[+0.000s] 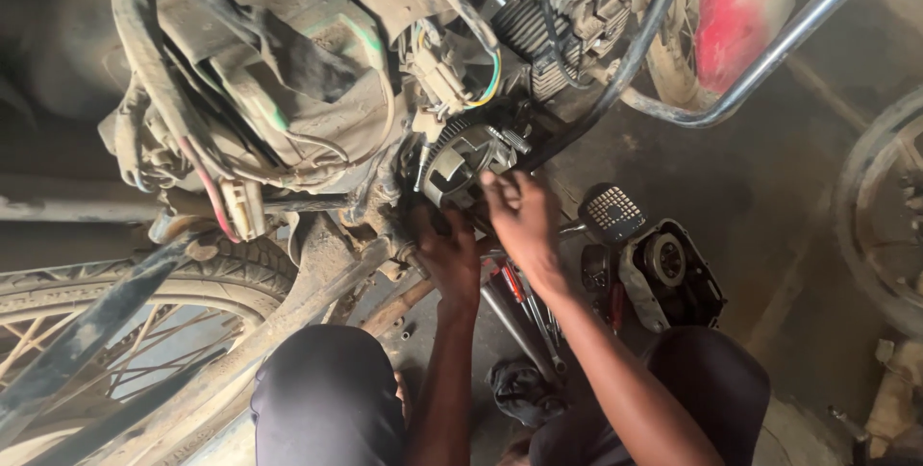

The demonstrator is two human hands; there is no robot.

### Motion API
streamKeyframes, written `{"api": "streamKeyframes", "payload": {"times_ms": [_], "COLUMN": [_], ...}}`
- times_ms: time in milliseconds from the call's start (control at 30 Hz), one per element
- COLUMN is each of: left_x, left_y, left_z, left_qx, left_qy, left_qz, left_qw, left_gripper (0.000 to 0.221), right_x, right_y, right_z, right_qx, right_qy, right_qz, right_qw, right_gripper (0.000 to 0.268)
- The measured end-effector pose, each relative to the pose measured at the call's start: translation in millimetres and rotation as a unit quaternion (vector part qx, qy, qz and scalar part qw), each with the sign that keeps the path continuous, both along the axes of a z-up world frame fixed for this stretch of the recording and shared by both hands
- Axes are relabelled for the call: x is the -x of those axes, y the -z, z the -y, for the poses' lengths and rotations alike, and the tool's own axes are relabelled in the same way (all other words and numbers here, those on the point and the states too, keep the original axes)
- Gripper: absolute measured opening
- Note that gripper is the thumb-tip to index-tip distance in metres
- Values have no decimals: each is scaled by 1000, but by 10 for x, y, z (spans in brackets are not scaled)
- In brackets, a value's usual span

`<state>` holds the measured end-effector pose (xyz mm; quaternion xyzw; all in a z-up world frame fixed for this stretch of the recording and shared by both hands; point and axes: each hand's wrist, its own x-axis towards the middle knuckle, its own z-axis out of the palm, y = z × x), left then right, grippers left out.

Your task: The recorder is disassembling, cleaning, and inspecting parts of a motorcycle clutch assembly.

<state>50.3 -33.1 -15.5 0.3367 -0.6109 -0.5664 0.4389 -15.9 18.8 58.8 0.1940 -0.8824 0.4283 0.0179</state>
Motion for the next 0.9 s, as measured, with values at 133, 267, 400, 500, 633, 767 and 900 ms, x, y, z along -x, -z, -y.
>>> {"api": "streamKeyframes", "payload": {"times_ms": [133,267,400,500,633,767,900], "left_x": [-9,-3,9,3,35,37,-4], "left_y": [-122,-155,-184,-267,-114,-32,-206], "left_z": [-38,-37,-16,15,-14,-17,-5], "left_qx": [-3,-56,-15,-73,4,-10,-123], "left_qy": [-7,1,-23,11,-28,4,65], "left_qz": [22,26,85,110,71,67,35], "left_qw": [1000,998,996,991,997,998,990], "left_gripper": [28,27,24,28,23,24,34], "right_x": [224,478,513,553,569,581,591], "right_y": [164,356,346,306,291,310,368], "right_z": [-245,-207,-164,-132,-114,-126,-148], "right_qx": [-4,37,55,91,34,57,57], "right_qy": [45,-10,-18,-26,-16,-22,-38], "right_qz": [10,68,36,74,31,71,61], "right_qw": [999,997,998,993,999,996,996], "right_gripper": [22,22,20,20,21,20,17]}}
